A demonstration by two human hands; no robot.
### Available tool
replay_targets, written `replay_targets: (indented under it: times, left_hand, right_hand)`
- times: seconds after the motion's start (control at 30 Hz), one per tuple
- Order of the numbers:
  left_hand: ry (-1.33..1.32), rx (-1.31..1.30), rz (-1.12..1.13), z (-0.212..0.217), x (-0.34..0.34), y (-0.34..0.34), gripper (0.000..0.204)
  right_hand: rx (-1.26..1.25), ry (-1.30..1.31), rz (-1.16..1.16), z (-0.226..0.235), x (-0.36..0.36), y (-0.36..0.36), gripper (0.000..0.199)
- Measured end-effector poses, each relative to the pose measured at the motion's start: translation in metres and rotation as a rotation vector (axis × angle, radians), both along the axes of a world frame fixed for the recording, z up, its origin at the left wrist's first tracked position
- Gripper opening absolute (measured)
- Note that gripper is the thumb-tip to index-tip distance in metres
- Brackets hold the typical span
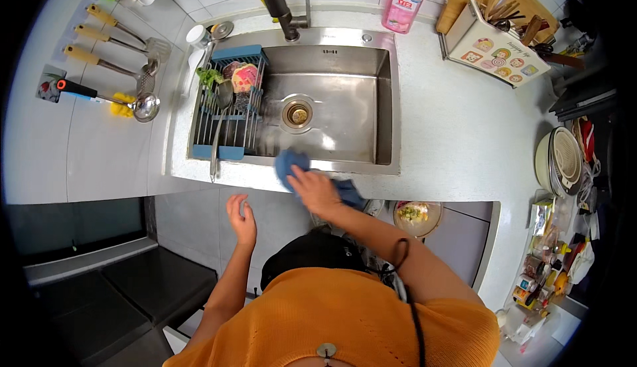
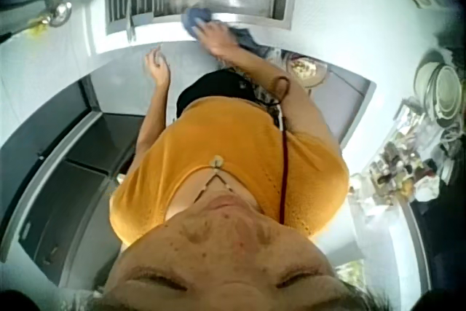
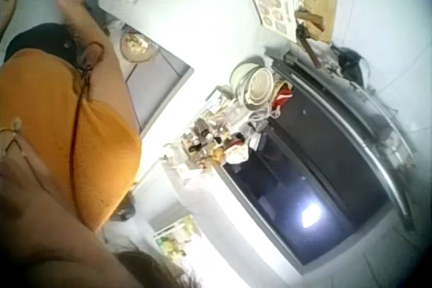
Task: The person wipes the kitchen countertop and sink edges with a cloth, moves a knife block, and cleans the faucet and surrounding wall tiles.
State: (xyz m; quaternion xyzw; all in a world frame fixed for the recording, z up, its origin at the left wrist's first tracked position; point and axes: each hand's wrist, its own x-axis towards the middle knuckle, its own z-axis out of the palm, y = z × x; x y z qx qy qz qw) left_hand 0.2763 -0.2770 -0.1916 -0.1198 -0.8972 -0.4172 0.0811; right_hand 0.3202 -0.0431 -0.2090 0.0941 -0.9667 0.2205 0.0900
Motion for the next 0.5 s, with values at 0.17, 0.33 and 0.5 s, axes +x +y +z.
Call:
replay_targets:
  times: [0.17,0.33,0.5]
  left_hand:
    - [-0.001,0.014,0.008,0.008,-0.008,-0.020,0.017]
    - [0.045,0.061,-0.002,-0.005,-0.023,-0.015,0.014]
    - [0.001,0.107,-0.118,0.004,-0.029,0.045,0.013]
  right_hand:
    - [-0.134,0.123,0.041,0.000,-0.059,-0.070,0.051]
    - [-0.771,0.008,-0.073,-0.004,-0.068,-0.060,0.037]
    - [-1.640,-0.156,-0.419,0.047,-0.016,0.077,0.037]
